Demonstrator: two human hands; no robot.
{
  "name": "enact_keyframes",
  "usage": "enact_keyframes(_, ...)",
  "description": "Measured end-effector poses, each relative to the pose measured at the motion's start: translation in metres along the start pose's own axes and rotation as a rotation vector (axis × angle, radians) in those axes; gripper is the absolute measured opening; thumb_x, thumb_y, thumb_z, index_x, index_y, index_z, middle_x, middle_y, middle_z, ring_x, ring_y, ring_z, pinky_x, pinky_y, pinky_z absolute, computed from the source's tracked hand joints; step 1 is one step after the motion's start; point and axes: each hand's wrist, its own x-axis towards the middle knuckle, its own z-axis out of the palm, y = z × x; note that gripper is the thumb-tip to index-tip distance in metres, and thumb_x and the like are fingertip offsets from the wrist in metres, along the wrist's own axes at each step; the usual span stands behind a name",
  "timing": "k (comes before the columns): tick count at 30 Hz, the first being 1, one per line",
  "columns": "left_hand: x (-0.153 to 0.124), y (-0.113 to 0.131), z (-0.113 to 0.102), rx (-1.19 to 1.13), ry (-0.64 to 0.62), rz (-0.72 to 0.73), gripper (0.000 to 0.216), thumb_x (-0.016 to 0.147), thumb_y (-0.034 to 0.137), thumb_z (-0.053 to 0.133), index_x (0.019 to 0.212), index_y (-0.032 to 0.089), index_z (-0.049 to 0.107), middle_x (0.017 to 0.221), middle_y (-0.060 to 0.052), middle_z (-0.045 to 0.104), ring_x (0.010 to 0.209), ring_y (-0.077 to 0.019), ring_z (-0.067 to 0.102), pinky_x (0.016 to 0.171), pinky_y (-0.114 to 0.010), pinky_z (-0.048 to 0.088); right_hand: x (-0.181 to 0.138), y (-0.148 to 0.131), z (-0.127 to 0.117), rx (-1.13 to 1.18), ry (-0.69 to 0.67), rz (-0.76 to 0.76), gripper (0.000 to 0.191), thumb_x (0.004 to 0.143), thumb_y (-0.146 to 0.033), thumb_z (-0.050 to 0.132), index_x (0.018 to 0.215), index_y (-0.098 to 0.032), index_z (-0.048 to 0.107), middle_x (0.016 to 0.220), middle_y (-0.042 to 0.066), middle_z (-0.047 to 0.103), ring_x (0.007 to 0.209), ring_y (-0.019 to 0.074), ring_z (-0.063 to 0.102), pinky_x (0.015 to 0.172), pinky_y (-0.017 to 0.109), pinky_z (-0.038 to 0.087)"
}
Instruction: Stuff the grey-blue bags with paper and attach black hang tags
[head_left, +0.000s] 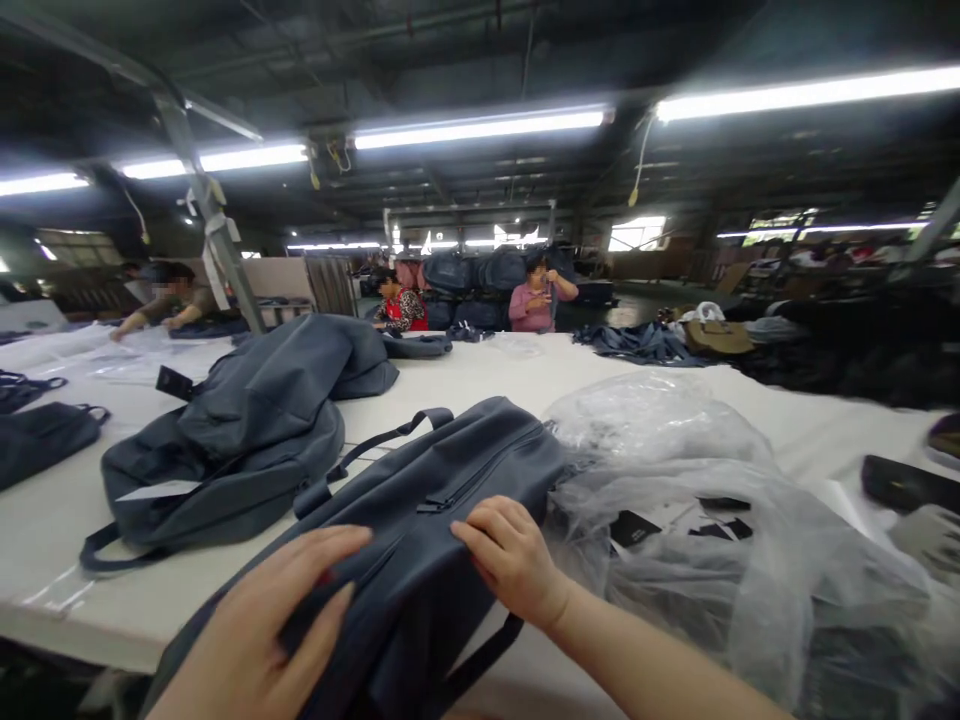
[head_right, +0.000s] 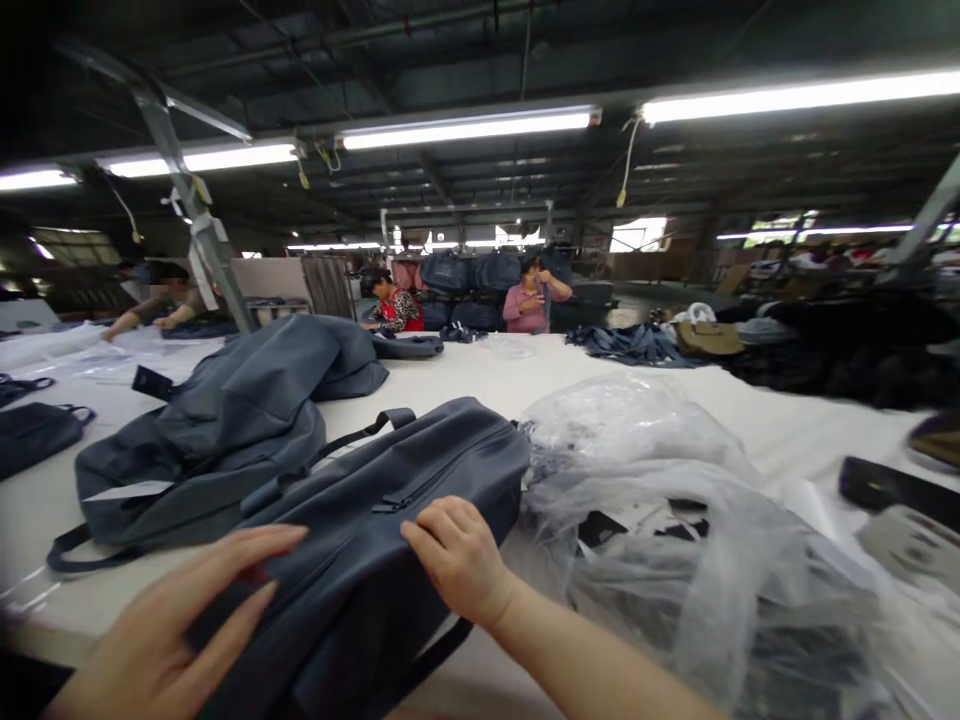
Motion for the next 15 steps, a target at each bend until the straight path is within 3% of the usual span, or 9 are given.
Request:
enact_keyframes(2,0.048,0.026,0.013,0.009,-0.221,-0.002,0.033,0.093,0.041,0.044,0.119,0.027,0.06,0.124,-0.004,0.063,0.116,-0.0222,0.058,0.102,-0.035,0.045,0.002,-0.002,-0.003,0.003,0.01,0.011,0.022,0.092,-0.015,0.049,0.109,-0.017,0.064,0.089,0.006,0.064,0.088,0.0189,0.055,0.083,0.037,0.049)
enact_keyframes(5,0.104,0.05,0.038,0.067,-0.396,-0.063,0.031,0.092,0.04,0.043,0.105,0.02,0.064,0.107,-0.009,0.068,0.102,-0.0265,0.063,0.092,-0.04,0.047,0.008,-0.003,-0.008,0.002,0.025,0.033,0.02,0.094,-0.015,0.047,0.104,-0.017,0.064,0.085,0.006,0.064,0.084,0.018,0.055,0.078,0.035,0.049)
enact_keyframes(7,0.125,0.056,0.051,0.072,-0.471,-0.08,0.029,0.089,0.042,0.045,0.093,0.019,0.064,0.094,-0.009,0.07,0.09,-0.0272,0.065,0.081,-0.039,0.048,0.011,-0.003,-0.01,0.005,0.021,0.037,0.02,0.095,-0.016,0.045,0.1,-0.017,0.064,0.083,0.005,0.063,0.082,0.0178,0.054,0.077,0.034,0.048)
enact_keyframes(12,0.132,0.056,0.067,0.09,-0.573,-0.158,0.027,0.082,0.045,0.053,0.073,0.02,0.06,0.078,-0.007,0.069,0.075,-0.0255,0.064,0.062,-0.033,0.04,0.014,0.001,-0.015,0.013,-0.022,-0.005,0.02,0.095,-0.015,0.044,0.099,-0.018,0.063,0.082,0.004,0.063,0.081,0.0173,0.055,0.076,0.033,0.047)
enact_keyframes(15,0.126,0.054,0.068,0.061,-0.517,-0.135,0.023,0.081,0.041,0.053,0.075,0.021,0.06,0.078,-0.005,0.069,0.074,-0.0239,0.062,0.063,-0.032,0.039,0.014,0.002,-0.016,0.023,-0.047,-0.012,0.019,0.095,-0.016,0.044,0.098,-0.018,0.063,0.081,0.004,0.063,0.08,0.0169,0.054,0.076,0.032,0.046)
